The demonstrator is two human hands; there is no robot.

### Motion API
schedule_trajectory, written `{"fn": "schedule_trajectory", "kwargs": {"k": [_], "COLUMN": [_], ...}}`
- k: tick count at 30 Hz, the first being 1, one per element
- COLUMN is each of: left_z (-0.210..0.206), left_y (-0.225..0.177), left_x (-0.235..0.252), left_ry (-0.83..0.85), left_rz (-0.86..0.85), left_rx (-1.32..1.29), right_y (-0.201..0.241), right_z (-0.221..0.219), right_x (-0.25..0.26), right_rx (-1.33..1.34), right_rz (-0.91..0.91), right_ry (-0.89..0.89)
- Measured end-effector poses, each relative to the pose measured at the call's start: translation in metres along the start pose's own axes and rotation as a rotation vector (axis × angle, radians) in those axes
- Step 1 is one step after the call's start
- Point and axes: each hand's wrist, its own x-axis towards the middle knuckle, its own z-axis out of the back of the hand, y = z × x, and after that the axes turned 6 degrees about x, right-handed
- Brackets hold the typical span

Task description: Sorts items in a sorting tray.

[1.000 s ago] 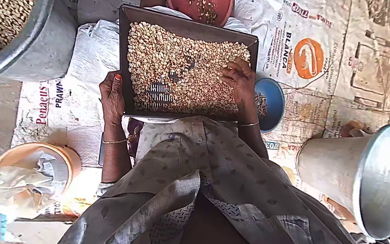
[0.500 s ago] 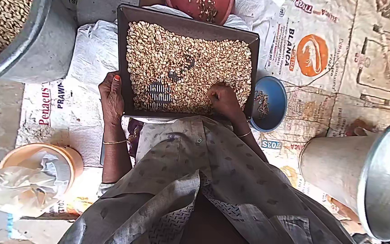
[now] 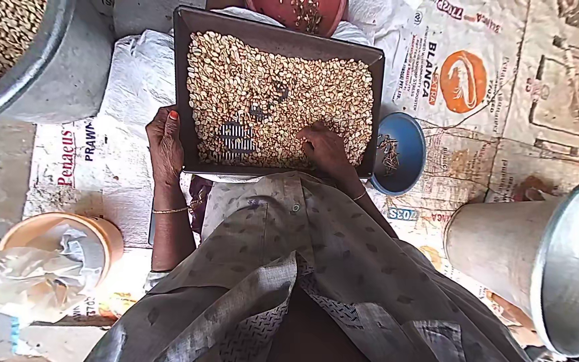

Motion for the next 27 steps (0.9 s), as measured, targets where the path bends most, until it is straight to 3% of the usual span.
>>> {"fn": "schedule_trajectory", "kwargs": {"k": [11,13,17,21,25,27], "left_z": [-0.001,-0.001,-0.002,-0.001,0.000,-0.002], "left_y": [-0.005,-0.005,-0.003,0.002,0.003,-0.005], "left_x": [-0.001,-0.002,-0.001,0.001,0.000,-0.008], "left_ry": [-0.006,-0.011,-0.008,-0.003,0.001,0.003], "left_rz": [0.032,0.031,0.020,-0.002,-0.018,-0.008], "left_rx": [0.000,-0.001,-0.016,-0.026,-0.024,0.003], "right_y": [0.006,0.000,-0.018,-0.019,-0.017,-0.018], "right_z": [-0.008,-0.008,-0.008,0.001,0.003,0.006], "right_x": [-0.003,-0.002,-0.002,-0.005,-0.005,-0.004], "right_rx": [-0.046,0.073,0.646,1.106,1.197,1.131], "right_rz": [-0.015,-0.002,0.002,-0.042,-0.040,-0.003], "right_ry": [-0.062,-0.114,-0.218,-0.213,-0.160,-0.039]}}
